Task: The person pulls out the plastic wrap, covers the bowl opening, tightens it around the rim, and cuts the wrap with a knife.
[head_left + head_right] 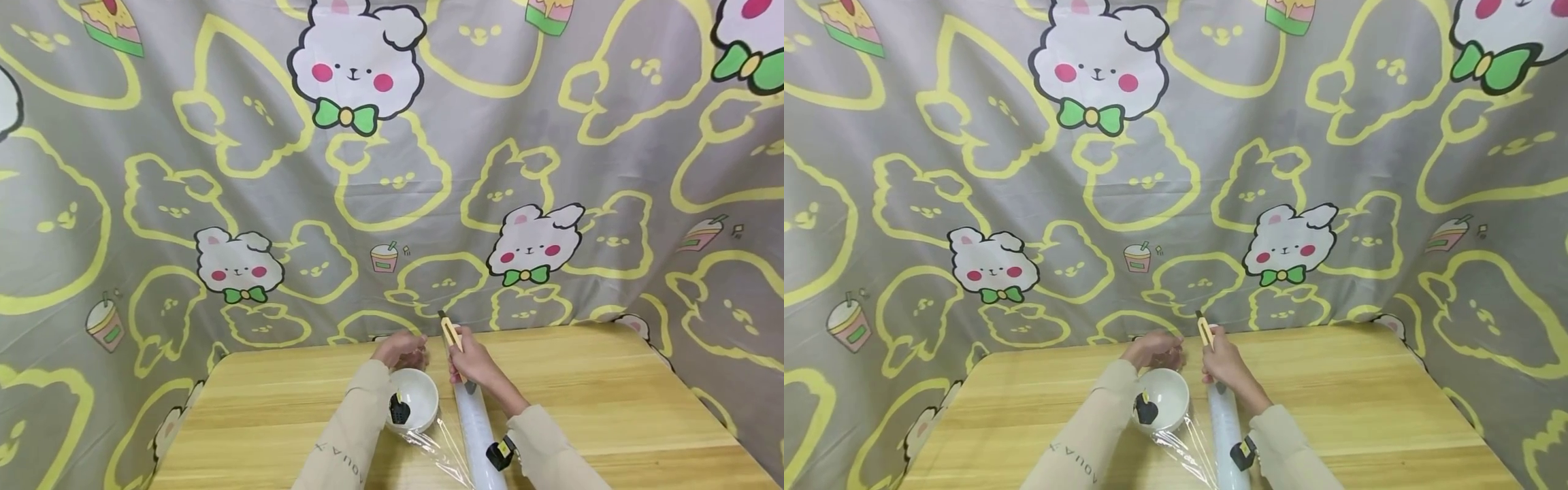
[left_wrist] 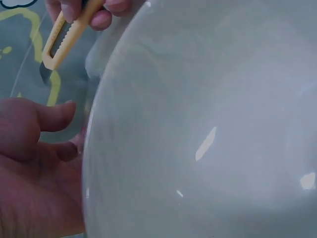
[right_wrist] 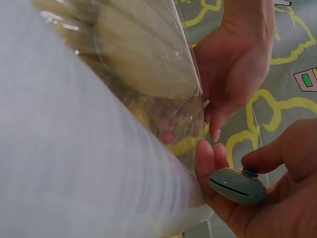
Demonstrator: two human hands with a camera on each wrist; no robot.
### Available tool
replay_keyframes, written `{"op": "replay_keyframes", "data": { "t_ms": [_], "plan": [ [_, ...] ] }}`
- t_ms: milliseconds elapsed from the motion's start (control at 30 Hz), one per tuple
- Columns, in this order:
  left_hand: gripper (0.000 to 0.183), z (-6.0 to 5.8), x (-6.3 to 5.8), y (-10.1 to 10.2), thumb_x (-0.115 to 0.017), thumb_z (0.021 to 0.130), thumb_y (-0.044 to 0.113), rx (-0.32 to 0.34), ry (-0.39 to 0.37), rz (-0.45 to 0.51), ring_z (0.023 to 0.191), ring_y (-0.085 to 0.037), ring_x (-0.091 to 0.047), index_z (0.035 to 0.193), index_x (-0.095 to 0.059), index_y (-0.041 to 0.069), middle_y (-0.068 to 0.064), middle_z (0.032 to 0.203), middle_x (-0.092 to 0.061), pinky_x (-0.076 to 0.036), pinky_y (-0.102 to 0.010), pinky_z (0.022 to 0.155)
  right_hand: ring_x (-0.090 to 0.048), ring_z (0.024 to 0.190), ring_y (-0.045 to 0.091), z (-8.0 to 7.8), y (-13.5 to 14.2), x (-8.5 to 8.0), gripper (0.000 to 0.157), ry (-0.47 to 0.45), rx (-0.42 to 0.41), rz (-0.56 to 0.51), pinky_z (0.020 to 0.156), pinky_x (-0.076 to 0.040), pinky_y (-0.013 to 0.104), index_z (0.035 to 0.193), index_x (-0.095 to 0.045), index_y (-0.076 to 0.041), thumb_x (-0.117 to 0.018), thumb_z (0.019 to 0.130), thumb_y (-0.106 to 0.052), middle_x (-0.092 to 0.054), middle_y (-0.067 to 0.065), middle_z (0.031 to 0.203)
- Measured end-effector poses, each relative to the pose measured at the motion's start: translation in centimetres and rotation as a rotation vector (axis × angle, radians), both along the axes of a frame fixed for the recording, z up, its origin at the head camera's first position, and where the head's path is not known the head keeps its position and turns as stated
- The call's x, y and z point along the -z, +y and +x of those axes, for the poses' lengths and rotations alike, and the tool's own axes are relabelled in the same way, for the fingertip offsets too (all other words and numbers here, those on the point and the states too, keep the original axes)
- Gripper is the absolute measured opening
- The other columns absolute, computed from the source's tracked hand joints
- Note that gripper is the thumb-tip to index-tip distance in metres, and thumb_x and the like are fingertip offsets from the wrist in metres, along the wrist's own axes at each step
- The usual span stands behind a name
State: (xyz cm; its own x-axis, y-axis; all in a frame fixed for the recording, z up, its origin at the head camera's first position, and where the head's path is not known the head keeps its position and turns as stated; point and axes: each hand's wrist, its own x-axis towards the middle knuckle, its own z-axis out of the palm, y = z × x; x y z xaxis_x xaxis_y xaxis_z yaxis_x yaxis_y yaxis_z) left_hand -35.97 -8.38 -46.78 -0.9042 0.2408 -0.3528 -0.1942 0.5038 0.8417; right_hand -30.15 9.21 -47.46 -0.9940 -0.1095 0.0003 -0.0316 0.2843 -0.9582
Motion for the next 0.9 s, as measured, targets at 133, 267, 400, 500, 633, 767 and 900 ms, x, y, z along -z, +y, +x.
{"op": "replay_keyframes", "data": {
  "t_ms": [133, 267, 400, 500, 633, 767, 900],
  "plan": [
    [0.031, -0.2, 0.5, 0.0, -0.052, 0.106, 0.017, -0.029, -0.003, 0.034, 0.061, -0.012, -0.055, 0.101, -0.065, -0.011, -0.025, 0.097, -0.074, -0.042, -0.019, 0.056, -0.06, 0.051, 0.019, 0.1, 0.0, 0.0, 0.05, -0.004, 0.016, 0.022, 0.05, -0.06, 0.035, 0.15, -0.026, 0.009, -0.041, 0.103, 0.001, -0.059, 0.018, 0.073],
    [0.032, -0.6, 0.9, 0.2, -0.046, 0.107, 0.011, -0.051, -0.077, 0.151, 0.079, -0.026, -0.072, 0.121, -0.055, -0.017, -0.03, 0.107, -0.072, -0.053, -0.022, 0.061, -0.06, 0.048, 0.018, -0.1, -0.1, 0.2, 0.051, -0.001, 0.049, 0.059, 0.049, -0.06, 0.034, 0.151, -0.027, 0.01, -0.04, 0.102, 0.0, -0.06, 0.015, 0.066],
    [0.039, -1.0, 1.0, 0.6, -0.037, 0.108, 0.008, -0.027, -0.167, 0.255, 0.107, -0.038, -0.07, 0.135, -0.044, -0.018, -0.032, 0.116, -0.069, -0.06, -0.032, 0.08, -0.06, 0.046, 0.017, -0.5, -0.1, 0.3, 0.054, 0.0, 0.056, 0.089, 0.047, -0.06, 0.034, 0.153, -0.025, 0.012, -0.039, 0.102, -0.001, -0.059, 0.014, 0.062],
    [0.04, -1.2, 1.1, 0.8, -0.032, 0.108, 0.007, 0.0, -0.205, 0.316, 0.116, -0.04, -0.066, 0.136, -0.045, -0.02, -0.033, 0.124, -0.065, -0.059, -0.039, 0.092, -0.06, 0.045, 0.017, -0.7, 0.0, 0.2, 0.057, -0.015, 0.042, 0.129, 0.047, -0.06, 0.033, 0.154, -0.022, 0.013, -0.039, 0.102, -0.001, -0.06, 0.014, 0.062],
    [0.042, -1.5, 1.4, 0.9, -0.031, 0.107, 0.007, 0.004, -0.252, 0.411, 0.124, -0.042, -0.06, 0.137, -0.045, -0.021, -0.033, 0.133, -0.06, -0.055, -0.045, 0.102, -0.06, 0.045, 0.016, -0.7, 0.1, -0.3, 0.06, -0.036, 0.02, 0.234, 0.046, -0.058, 0.031, 0.154, -0.019, 0.016, -0.04, 0.101, -0.003, -0.06, 0.012, 0.061],
    [0.045, -1.9, 1.8, 0.9, -0.027, 0.107, 0.008, 0.001, -0.32, 0.502, 0.129, -0.044, -0.056, 0.139, -0.041, -0.022, -0.035, 0.136, -0.056, -0.051, -0.048, 0.106, -0.058, 0.046, 0.016, -0.8, 0.1, -0.8, 0.062, -0.044, 0.004, 0.299, 0.046, -0.057, 0.03, 0.153, -0.019, 0.018, -0.04, 0.1, -0.003, -0.058, 0.011, 0.06],
    [0.046, -2.2, 2.1, 0.7, -0.025, 0.106, 0.008, 0.01, -0.368, 0.564, 0.13, -0.044, -0.055, 0.138, -0.04, -0.022, -0.035, 0.137, -0.055, -0.05, -0.049, 0.108, -0.056, 0.046, 0.016, -1.1, 0.0, -1.0, 0.062, -0.035, -0.009, 0.312, 0.045, -0.057, 0.03, 0.153, -0.019, 0.018, -0.041, 0.099, -0.002, -0.057, 0.011, 0.06]
  ]
}}
